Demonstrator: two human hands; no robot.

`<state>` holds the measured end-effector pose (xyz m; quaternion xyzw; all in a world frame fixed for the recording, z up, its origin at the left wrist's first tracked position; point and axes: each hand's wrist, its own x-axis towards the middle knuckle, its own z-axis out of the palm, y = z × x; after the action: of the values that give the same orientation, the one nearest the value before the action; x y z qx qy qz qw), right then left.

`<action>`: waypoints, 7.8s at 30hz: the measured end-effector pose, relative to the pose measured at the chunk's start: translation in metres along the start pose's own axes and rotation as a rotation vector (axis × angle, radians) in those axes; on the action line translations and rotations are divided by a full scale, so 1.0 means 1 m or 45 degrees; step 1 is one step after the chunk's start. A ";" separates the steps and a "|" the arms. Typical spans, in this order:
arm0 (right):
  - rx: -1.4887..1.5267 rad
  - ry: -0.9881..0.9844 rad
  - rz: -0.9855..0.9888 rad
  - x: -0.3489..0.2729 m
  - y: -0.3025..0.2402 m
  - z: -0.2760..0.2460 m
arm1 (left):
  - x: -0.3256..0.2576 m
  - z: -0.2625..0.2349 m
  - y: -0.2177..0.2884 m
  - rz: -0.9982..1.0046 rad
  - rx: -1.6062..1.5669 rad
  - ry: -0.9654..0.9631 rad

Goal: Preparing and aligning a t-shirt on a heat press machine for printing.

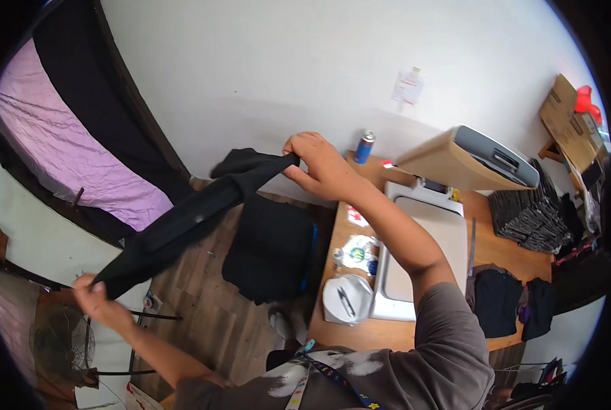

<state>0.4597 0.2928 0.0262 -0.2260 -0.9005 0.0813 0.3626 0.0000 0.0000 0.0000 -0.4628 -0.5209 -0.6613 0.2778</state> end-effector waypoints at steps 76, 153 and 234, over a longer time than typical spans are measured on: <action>-0.085 1.647 0.426 -0.485 -0.230 -0.376 | -0.138 0.144 0.489 -1.121 -1.711 -0.702; -0.902 0.690 1.848 -0.694 0.223 -0.202 | -0.583 0.487 0.534 0.546 -0.101 -1.960; -0.455 0.224 1.554 -0.650 0.186 -0.196 | -0.490 0.294 0.328 -0.474 0.597 -1.197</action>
<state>1.0728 0.1507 -0.2903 -0.7606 -0.5764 0.1029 0.2805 0.5782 0.1221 -0.2915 -0.5338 -0.7950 -0.2880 -0.0105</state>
